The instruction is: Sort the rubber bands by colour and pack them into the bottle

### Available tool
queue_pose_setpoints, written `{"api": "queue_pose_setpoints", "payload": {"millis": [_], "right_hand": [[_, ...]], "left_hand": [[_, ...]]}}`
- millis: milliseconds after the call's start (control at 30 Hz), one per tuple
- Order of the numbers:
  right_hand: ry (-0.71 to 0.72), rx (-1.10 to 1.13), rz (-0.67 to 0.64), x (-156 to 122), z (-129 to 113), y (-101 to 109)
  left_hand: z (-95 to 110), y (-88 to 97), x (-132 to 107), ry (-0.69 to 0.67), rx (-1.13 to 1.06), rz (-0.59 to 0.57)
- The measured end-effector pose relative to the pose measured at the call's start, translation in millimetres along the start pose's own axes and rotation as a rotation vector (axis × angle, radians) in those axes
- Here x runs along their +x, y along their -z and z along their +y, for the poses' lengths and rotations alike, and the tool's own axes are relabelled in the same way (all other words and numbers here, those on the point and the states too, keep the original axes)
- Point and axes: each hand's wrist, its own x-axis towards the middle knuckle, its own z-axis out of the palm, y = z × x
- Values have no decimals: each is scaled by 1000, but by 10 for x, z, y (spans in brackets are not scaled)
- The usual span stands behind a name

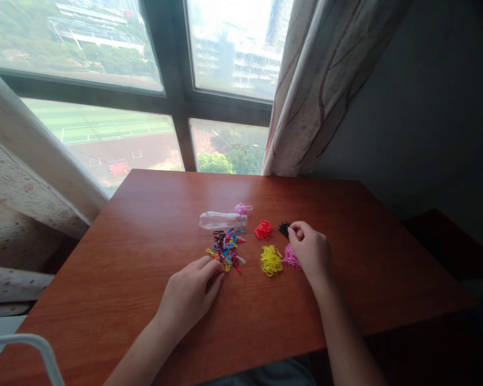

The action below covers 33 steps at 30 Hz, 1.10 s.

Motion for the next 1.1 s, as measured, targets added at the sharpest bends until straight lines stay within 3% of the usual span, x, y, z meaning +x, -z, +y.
{"api": "queue_pose_setpoints", "payload": {"millis": [200,467,567,767,1100], "right_hand": [[-45,-159,-78,86,-126,-54],[-64,-186,-84,79,-155,-35],[-1,-155,-99,78,-161,-3],[106,-171,-285,108,-168,-30],[94,-188,-285,100,-161,-57]], "left_hand": [[9,9,-4,5,-5,-10],[9,6,-7,5,-21,-26],[3,3,-9,3,-22,-19],[-8,-7,-11,-20,-20,11],[18,7,-3,-7,-25,4]]}}
